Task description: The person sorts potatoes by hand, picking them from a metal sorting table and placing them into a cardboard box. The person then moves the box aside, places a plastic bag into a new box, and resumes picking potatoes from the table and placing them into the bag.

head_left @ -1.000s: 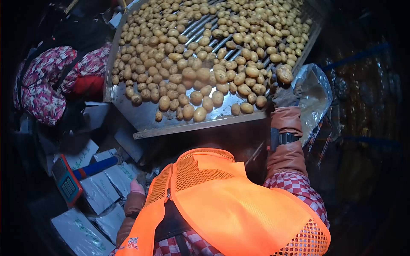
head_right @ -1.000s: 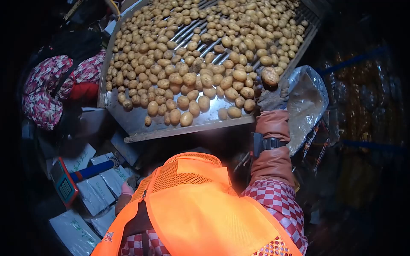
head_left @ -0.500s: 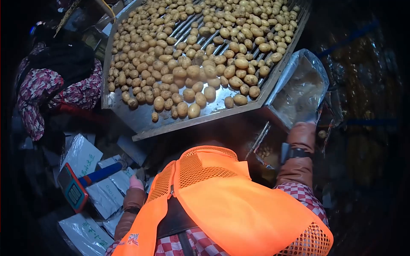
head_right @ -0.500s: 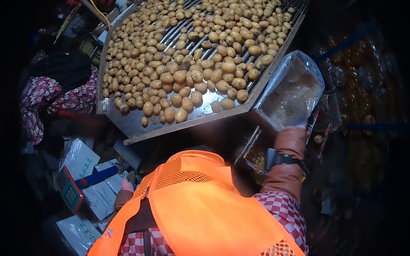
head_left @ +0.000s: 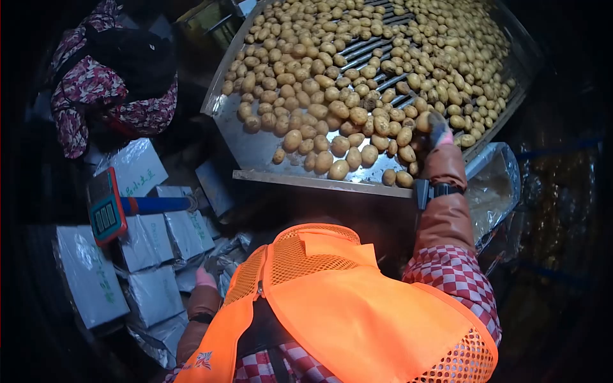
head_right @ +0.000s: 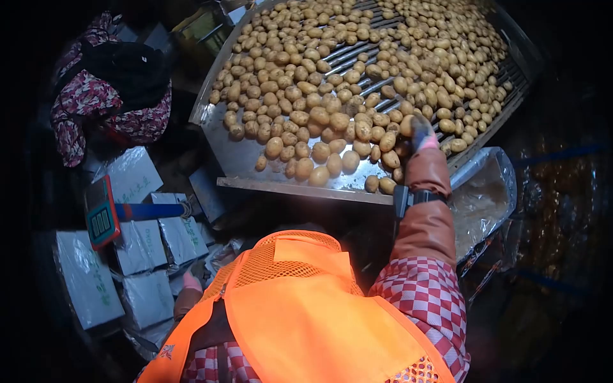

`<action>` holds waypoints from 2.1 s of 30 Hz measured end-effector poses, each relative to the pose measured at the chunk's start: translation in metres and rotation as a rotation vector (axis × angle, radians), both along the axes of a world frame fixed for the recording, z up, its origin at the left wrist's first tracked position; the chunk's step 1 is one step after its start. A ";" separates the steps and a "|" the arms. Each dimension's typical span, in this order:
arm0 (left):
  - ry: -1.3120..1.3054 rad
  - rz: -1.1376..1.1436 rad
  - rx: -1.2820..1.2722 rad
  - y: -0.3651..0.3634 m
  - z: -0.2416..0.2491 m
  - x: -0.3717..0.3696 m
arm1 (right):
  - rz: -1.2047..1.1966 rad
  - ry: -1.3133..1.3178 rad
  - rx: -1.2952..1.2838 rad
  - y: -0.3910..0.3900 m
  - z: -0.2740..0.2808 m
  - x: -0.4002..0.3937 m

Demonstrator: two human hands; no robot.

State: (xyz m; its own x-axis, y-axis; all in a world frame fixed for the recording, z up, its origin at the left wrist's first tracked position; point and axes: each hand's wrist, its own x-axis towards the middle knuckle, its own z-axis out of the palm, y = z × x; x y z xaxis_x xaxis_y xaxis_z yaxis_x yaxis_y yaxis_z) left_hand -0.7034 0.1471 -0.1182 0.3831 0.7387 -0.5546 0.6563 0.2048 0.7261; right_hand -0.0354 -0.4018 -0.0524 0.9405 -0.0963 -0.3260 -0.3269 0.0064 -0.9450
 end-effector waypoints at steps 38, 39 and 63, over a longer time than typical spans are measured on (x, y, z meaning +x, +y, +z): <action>1.324 0.657 1.407 0.293 0.403 -0.149 | 0.548 -0.475 -0.932 0.206 0.008 -0.206; 1.343 0.736 1.320 0.320 0.393 -0.169 | 0.518 -0.461 -0.966 0.199 0.013 -0.200; 0.816 0.491 1.529 0.060 0.537 0.072 | 0.319 -0.155 0.205 0.174 0.013 -0.026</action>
